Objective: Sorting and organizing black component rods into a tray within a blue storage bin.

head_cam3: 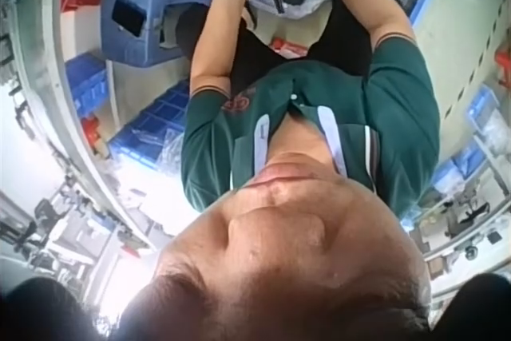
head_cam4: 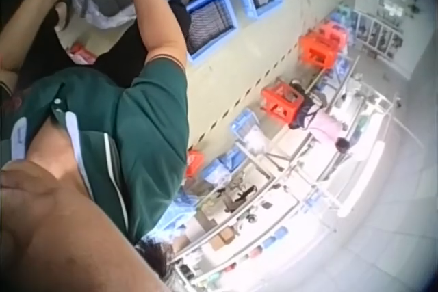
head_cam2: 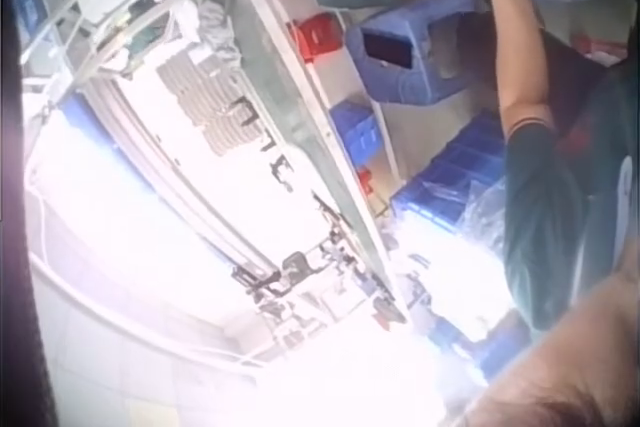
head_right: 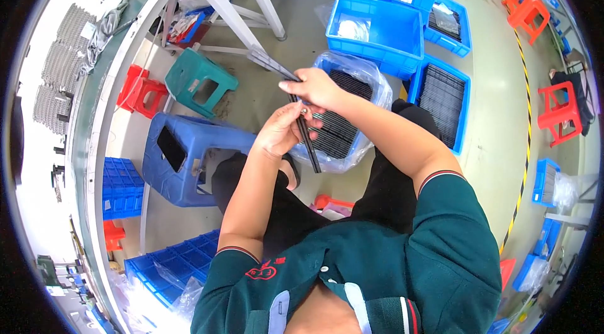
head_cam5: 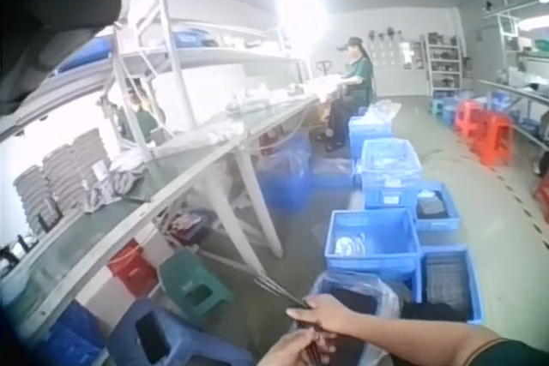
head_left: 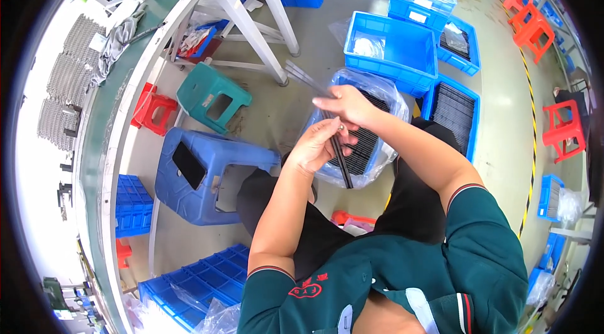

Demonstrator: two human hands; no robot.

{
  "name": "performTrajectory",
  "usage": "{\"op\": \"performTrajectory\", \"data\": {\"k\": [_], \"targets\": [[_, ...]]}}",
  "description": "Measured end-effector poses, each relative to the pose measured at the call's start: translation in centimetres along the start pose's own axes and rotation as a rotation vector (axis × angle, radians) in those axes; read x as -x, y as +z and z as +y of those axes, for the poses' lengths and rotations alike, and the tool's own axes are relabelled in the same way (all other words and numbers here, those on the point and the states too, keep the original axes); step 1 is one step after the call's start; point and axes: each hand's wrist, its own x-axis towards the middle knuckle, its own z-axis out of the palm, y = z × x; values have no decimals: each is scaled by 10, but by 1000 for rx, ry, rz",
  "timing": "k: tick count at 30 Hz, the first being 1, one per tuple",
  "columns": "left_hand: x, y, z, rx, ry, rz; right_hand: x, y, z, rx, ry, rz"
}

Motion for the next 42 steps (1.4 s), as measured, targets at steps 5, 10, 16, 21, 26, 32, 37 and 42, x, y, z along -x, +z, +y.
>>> {"op": "performTrajectory", "data": {"k": [5, 10, 16, 21, 26, 32, 37, 42], "targets": [[0, 0, -1, 153, 68, 56, -16, 4, 22, 47, -87, 37], [3, -21, 16, 245, 329, 301, 8, -3, 0, 22, -43, 26], [4, -34, 38, 387, 619, 530, 31, 2, -1, -118, 46, -121], [-1, -26, 32, 373, 653, 544, 34, 10, 0, -50, 41, -88], [-10, -17, 23, 265, 648, 583, 32, 12, 3, -167, 116, -89], [-20, 3, -2, -129, 574, 572, 18, 18, 7, -393, 110, -69], [-20, -6, 2, 73, 571, 536, 15, 13, -2, 6, -20, 77], [-15, 2, 1, 42, 328, 411, -1, -10, 5, -445, 99, -35]]}}
